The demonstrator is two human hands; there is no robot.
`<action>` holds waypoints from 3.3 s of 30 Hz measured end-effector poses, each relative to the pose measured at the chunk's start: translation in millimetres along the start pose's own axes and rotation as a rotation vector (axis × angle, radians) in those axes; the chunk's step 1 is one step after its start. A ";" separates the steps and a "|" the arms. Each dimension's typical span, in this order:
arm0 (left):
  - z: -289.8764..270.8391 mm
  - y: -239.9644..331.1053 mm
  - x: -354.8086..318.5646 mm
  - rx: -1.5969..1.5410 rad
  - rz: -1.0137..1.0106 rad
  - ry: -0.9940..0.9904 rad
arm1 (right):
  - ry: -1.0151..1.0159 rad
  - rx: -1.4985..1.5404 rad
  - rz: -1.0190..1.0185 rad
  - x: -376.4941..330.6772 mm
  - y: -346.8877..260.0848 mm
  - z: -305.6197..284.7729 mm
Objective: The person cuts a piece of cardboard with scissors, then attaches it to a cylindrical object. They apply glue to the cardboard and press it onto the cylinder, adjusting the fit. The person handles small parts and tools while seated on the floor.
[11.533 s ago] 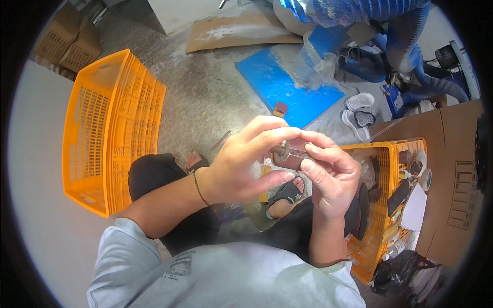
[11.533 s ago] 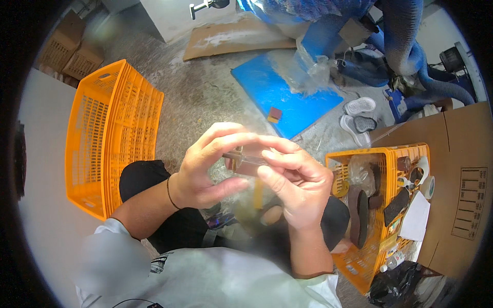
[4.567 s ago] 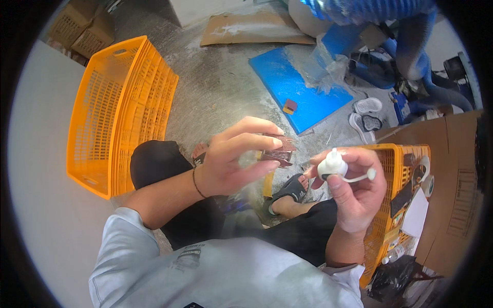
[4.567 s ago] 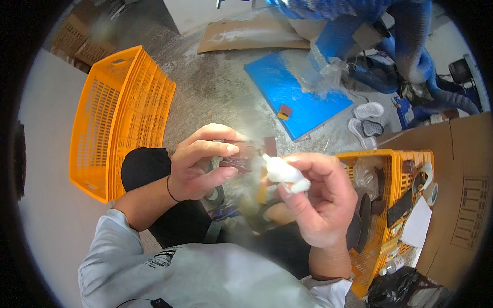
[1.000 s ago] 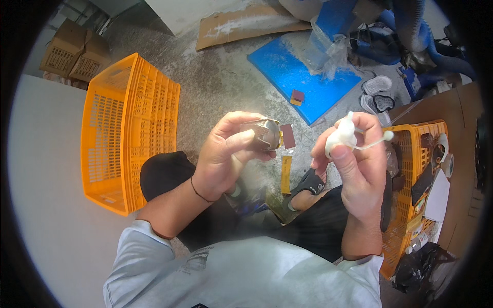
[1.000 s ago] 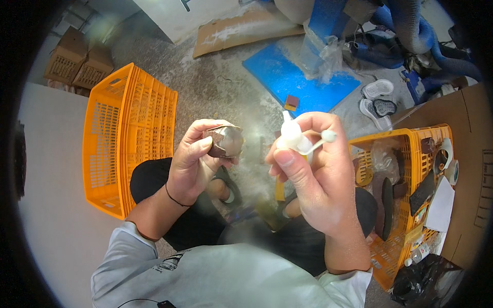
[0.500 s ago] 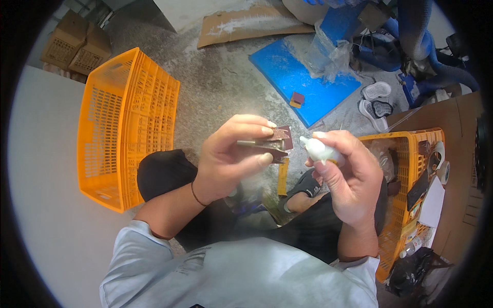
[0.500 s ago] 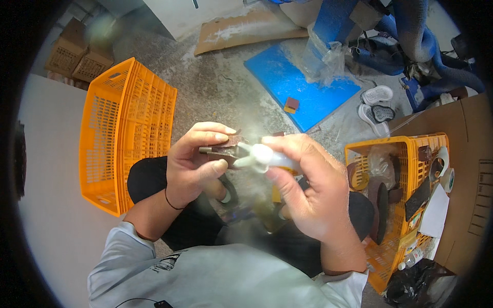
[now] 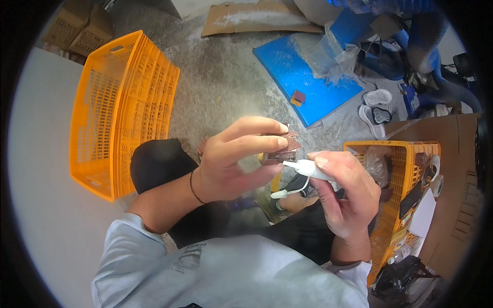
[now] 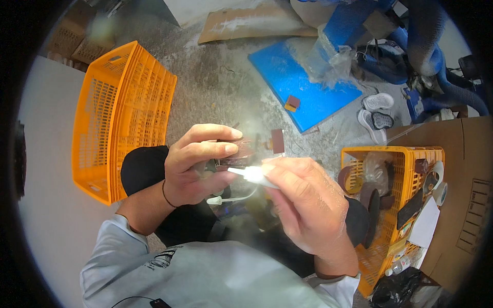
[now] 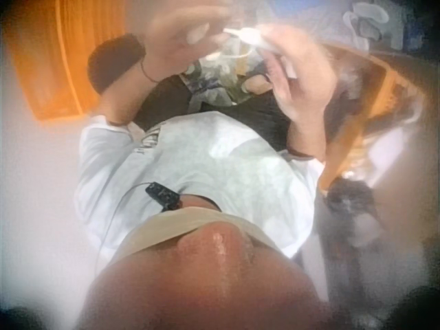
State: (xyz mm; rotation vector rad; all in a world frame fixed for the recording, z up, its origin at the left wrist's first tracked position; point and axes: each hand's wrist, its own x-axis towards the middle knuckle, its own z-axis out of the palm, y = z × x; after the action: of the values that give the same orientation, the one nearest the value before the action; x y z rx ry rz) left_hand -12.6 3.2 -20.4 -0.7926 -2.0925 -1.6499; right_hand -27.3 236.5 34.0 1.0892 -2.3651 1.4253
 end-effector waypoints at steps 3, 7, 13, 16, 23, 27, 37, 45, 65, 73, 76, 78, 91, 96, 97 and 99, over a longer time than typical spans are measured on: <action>0.3 0.0 -0.9 -0.002 -0.015 -0.021 | 0.003 -0.020 -0.018 -0.1 -1.9 2.3; 1.5 0.5 -2.8 -0.027 -0.063 -0.031 | 0.014 -0.033 -0.022 -0.5 -3.3 4.6; 3.2 1.0 -2.2 -0.005 -0.082 -0.021 | -0.021 -0.091 -0.029 0.4 -3.5 6.4; 4.3 1.8 -1.3 0.003 -0.082 -0.013 | -0.014 -0.087 -0.017 0.9 -3.5 6.0; 3.8 0.6 -3.3 0.016 -0.094 -0.032 | -0.030 -0.092 -0.020 1.5 -2.5 8.1; 3.2 -0.9 -4.4 -0.001 -0.100 -0.052 | -0.035 -0.093 -0.014 2.6 -2.7 8.8; 4.5 2.2 -2.3 0.010 -0.095 -0.045 | -0.050 -0.125 -0.025 4.8 -3.8 7.3; 7.2 -3.3 -4.5 0.032 -0.076 -0.068 | -0.058 -0.160 -0.047 5.4 -3.9 6.9; 10.4 -1.8 -4.6 0.086 -0.138 -0.091 | -0.101 -0.288 -0.063 5.4 -6.7 7.8; 10.9 -0.3 -4.1 0.121 -0.145 -0.114 | -0.108 -0.320 -0.078 4.8 -7.8 7.1; 11.2 -0.5 -4.0 0.126 -0.146 -0.116 | -0.112 -0.327 -0.083 5.0 -7.2 7.1; 11.4 -0.5 -4.0 0.124 -0.146 -0.110 | -0.103 -0.307 -0.077 5.1 -7.6 7.0; 9.4 2.1 -1.9 0.047 -0.135 -0.115 | -0.114 -0.294 -0.069 5.2 -10.4 1.9; 8.4 4.9 0.2 0.031 -0.133 -0.117 | -0.108 -0.339 -0.074 4.3 -13.2 0.2; 8.2 5.3 0.3 0.009 -0.143 -0.107 | -0.103 -0.351 -0.071 3.8 -13.4 -0.3; 7.9 6.1 0.1 -0.017 -0.160 -0.091 | -0.101 -0.343 -0.066 2.9 -12.7 -1.7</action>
State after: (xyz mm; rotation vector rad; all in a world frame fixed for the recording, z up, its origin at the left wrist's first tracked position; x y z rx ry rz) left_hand -8.4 11.8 -17.7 -0.7354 -2.2595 -1.7452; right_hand -21.3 233.0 45.1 1.1522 -2.4926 0.9152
